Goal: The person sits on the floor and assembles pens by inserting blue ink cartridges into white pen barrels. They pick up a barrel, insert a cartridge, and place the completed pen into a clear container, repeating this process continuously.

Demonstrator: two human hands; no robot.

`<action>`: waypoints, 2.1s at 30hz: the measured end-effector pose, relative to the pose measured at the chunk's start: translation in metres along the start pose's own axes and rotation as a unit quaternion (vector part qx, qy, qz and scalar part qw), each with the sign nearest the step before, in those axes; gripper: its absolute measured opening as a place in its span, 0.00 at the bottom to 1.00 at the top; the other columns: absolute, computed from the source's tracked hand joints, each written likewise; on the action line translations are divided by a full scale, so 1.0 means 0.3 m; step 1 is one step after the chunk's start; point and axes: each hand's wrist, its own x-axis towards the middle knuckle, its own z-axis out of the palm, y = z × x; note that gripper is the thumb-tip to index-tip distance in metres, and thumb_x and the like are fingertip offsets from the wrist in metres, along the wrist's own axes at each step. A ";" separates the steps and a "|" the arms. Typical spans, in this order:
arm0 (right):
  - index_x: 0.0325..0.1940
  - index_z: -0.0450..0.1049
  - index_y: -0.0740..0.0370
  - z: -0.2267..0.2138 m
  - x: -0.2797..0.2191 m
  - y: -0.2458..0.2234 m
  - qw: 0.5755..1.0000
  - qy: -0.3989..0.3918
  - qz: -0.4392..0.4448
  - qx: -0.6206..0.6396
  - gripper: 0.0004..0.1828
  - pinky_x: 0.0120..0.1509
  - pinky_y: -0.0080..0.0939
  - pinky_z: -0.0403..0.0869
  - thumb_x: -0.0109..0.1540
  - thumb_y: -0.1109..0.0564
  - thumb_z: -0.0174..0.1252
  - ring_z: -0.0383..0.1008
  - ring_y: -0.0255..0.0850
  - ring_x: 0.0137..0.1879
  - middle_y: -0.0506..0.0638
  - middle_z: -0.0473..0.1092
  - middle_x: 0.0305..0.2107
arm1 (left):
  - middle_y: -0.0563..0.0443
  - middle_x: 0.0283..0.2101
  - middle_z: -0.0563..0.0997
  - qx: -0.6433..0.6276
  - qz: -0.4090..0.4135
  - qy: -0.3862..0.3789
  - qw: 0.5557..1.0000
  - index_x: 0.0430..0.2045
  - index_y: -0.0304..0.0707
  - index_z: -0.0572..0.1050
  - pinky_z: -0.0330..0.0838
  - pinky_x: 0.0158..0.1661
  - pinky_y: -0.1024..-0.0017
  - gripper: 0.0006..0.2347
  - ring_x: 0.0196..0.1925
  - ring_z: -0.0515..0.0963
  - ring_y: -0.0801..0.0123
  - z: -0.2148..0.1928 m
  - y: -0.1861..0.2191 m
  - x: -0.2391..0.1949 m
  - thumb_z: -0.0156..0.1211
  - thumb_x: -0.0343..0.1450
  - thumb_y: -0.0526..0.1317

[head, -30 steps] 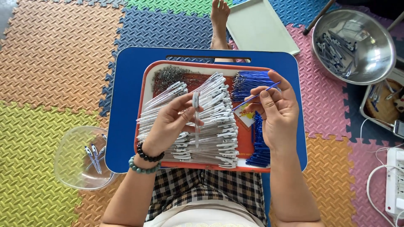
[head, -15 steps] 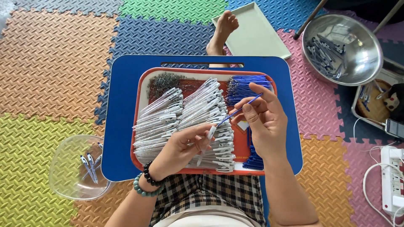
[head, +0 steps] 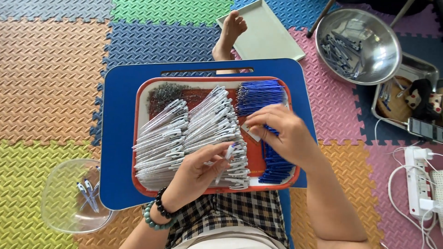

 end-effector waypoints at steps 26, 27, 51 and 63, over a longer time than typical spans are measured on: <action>0.49 0.83 0.60 0.284 -0.252 0.258 0.863 -0.190 0.126 -0.451 0.28 0.80 0.98 0.32 0.63 0.33 0.67 0.36 0.72 0.90 0.72 0.56 0.82 | 0.43 0.52 0.88 -0.125 -0.104 0.035 0.986 0.74 0.39 0.71 0.92 0.42 0.73 0.26 0.43 0.91 0.66 -0.034 -0.108 -0.072 0.64 0.76 0.30; 0.48 0.84 0.60 0.282 -0.254 0.251 0.851 -0.216 0.127 -0.462 0.31 0.80 0.97 0.32 0.61 0.30 0.68 0.35 0.71 0.91 0.72 0.55 0.82 | 0.42 0.53 0.88 -0.134 -0.106 0.040 0.985 0.73 0.38 0.71 0.92 0.43 0.72 0.26 0.43 0.91 0.66 -0.035 -0.113 -0.075 0.64 0.76 0.30; 0.60 0.74 0.66 0.217 -0.162 0.119 0.848 0.010 0.248 0.467 0.14 0.43 0.34 0.80 0.75 0.55 0.57 0.82 0.39 0.41 0.58 0.82 0.39 | 0.48 0.51 0.84 -0.148 -0.128 0.041 0.980 0.74 0.39 0.72 0.91 0.46 0.75 0.22 0.44 0.91 0.69 0.057 -0.065 -0.025 0.59 0.80 0.32; 0.71 0.72 0.58 0.200 -0.091 0.027 0.897 0.093 0.164 0.401 0.25 0.49 0.30 0.82 0.70 0.66 0.65 0.80 0.32 0.42 0.55 0.85 0.47 | 0.45 0.53 0.77 -0.293 -0.156 -0.008 0.943 0.80 0.44 0.61 0.94 0.50 0.68 0.26 0.47 0.87 0.66 0.048 -0.094 -0.016 0.53 0.82 0.31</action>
